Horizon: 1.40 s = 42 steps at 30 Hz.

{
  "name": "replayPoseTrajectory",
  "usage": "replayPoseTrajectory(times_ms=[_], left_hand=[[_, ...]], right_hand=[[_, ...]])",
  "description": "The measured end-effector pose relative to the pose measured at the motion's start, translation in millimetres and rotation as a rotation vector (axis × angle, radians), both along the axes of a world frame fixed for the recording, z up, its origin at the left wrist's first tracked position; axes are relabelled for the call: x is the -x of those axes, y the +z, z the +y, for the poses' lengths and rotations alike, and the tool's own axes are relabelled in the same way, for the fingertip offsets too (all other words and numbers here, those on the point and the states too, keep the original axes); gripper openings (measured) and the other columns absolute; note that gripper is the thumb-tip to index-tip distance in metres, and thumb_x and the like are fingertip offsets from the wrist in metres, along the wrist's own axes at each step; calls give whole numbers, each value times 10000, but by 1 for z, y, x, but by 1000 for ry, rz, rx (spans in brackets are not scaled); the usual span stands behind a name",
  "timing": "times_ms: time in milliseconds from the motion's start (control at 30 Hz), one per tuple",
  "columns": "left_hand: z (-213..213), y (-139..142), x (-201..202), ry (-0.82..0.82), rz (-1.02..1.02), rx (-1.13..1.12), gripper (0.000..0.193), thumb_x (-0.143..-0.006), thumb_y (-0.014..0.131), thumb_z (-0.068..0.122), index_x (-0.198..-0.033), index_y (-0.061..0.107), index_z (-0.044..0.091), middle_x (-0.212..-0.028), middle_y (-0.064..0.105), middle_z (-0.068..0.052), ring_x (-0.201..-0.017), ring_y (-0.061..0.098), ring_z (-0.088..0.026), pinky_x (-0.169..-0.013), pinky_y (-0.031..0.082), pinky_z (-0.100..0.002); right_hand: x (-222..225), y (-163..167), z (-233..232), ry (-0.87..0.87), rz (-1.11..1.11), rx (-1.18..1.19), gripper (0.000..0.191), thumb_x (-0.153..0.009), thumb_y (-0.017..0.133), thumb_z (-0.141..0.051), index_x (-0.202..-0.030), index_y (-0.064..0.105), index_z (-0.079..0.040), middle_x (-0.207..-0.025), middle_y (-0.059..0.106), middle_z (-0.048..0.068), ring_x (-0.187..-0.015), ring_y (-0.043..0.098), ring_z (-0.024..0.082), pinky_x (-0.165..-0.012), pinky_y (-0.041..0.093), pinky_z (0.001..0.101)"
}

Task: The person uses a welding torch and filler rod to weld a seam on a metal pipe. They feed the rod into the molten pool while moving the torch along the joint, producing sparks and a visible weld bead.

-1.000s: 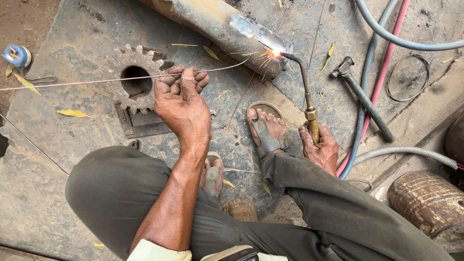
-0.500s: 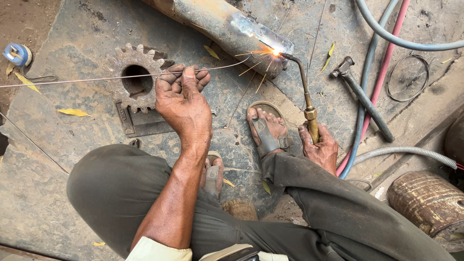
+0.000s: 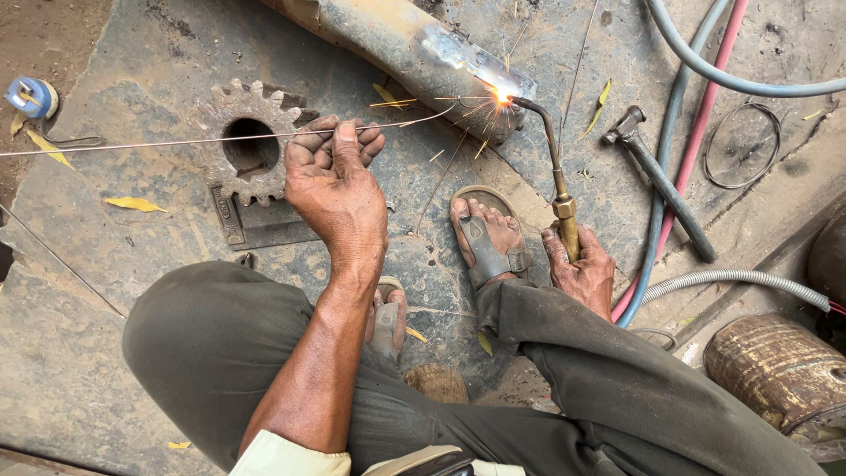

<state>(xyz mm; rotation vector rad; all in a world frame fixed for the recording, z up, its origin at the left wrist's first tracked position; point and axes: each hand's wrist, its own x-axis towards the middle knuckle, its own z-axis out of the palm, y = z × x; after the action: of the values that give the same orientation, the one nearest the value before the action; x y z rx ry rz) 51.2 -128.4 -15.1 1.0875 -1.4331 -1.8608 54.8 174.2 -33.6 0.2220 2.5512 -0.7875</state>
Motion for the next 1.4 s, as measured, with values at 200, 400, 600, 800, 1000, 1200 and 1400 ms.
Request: replayPoseTrajectory(times_ms=[200, 400, 600, 800, 1000, 1200, 1400], left_hand=[[-1, 0, 0, 6, 11, 0, 163, -1045, 582, 3, -1168, 504, -72, -1037, 672, -212, -931, 758, -232, -820, 710, -340], [-2, -1, 2, 19, 27, -20, 162, -1042, 582, 4, -1167, 505, -66, -1031, 673, -203, -925, 759, -230, -819, 706, -338], [-1, -1, 2, 12, 19, -11, 159, -1045, 581, 7, -1169, 511, -63, -1026, 678, -201, -935, 764, -232, -830, 710, -334], [-1, -1, 1, 20, 25, -16, 161, -1045, 583, 6, -1165, 504, -65, -1026, 668, -198, -938, 763, -234, -824, 707, -335], [-2, -2, 2, 22, 22, -25, 165, -1041, 579, 4, -1168, 501, -68, -1030, 666, -197, -939, 764, -237, -824, 709, -337], [-3, -2, 5, 28, 12, -32, 165, -1041, 578, 0, -1166, 498, -70, -1032, 667, -202, -941, 765, -245, -829, 708, -337], [-2, -1, 4, 25, 3, -17, 161, -1039, 577, 0, -1160, 499, -73, -1033, 669, -208, -943, 768, -245, -826, 709, -337]], right_hand=[[1, 1, -2, -7, 5, -1, 293, -968, 743, -330, -1140, 725, -94, -804, 693, 47, -736, 658, 143, -665, 537, 357], [0, 1, -2, -34, 3, 25, 296, -959, 744, -331, -1136, 729, -94, -801, 701, 42, -757, 665, 135, -682, 542, 347], [1, 3, -4, -12, -10, 3, 297, -972, 736, -341, -1132, 722, -91, -790, 682, 50, -722, 642, 136, -647, 529, 359], [2, 5, -6, -34, -25, 2, 306, -969, 735, -347, -1143, 721, -96, -775, 680, 50, -712, 636, 139, -643, 524, 360], [3, 5, -6, -2, -7, 6, 301, -980, 741, -343, -1139, 730, -87, -797, 675, 69, -721, 628, 151, -652, 517, 364], [2, 4, -6, 2, -3, 16, 310, -969, 742, -351, -1136, 731, -90, -800, 669, 46, -720, 631, 147, -655, 523, 369], [2, 3, -6, 39, 24, 14, 305, -983, 742, -351, -1120, 733, -79, -820, 667, 64, -722, 632, 160, -654, 522, 370]])
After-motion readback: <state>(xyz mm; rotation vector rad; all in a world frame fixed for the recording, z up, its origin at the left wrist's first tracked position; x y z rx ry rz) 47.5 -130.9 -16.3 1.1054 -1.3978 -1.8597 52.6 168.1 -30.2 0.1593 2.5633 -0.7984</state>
